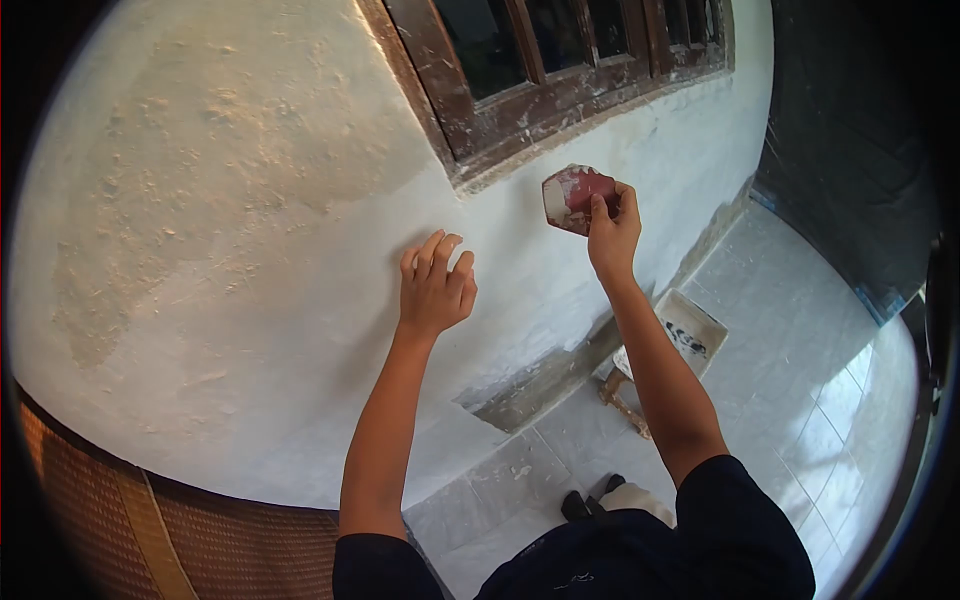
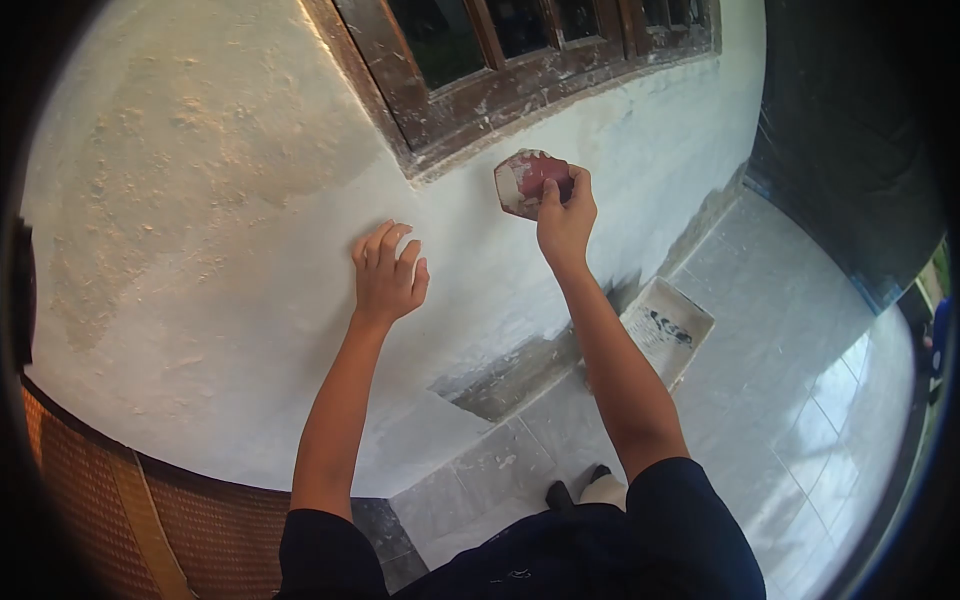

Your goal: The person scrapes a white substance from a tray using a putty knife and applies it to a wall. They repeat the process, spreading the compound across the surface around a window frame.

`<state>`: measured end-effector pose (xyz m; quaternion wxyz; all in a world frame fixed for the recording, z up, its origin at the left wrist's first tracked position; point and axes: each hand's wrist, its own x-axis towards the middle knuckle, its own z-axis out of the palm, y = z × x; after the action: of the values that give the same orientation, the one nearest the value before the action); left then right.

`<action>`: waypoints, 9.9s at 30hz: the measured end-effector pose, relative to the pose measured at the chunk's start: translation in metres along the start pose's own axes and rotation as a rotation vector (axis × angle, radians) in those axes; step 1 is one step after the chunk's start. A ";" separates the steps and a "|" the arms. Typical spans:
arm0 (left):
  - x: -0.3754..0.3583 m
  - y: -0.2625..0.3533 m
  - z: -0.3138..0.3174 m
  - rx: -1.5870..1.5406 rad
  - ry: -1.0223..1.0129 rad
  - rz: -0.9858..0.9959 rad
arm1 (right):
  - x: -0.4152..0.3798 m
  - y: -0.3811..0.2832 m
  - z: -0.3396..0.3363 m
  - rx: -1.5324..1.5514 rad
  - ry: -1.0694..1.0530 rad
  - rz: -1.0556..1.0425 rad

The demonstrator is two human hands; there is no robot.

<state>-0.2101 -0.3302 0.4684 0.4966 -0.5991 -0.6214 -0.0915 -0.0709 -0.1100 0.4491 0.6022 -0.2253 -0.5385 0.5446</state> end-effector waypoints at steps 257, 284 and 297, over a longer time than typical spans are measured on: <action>-0.029 -0.196 -0.179 0.465 0.211 -0.010 | -0.240 -0.093 0.191 -0.305 -0.413 -0.852; 0.010 -0.192 -0.165 0.516 0.268 -0.036 | -0.064 -0.135 0.196 0.106 -0.339 -0.662; 0.008 -0.194 -0.162 0.514 0.278 -0.049 | -0.105 -0.124 0.192 0.058 -0.477 -0.588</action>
<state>-0.2881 -0.4910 0.6473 0.7103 -0.4202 -0.5643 -0.0241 -0.1733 -0.3032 0.5744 0.5967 0.0893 -0.6896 0.4006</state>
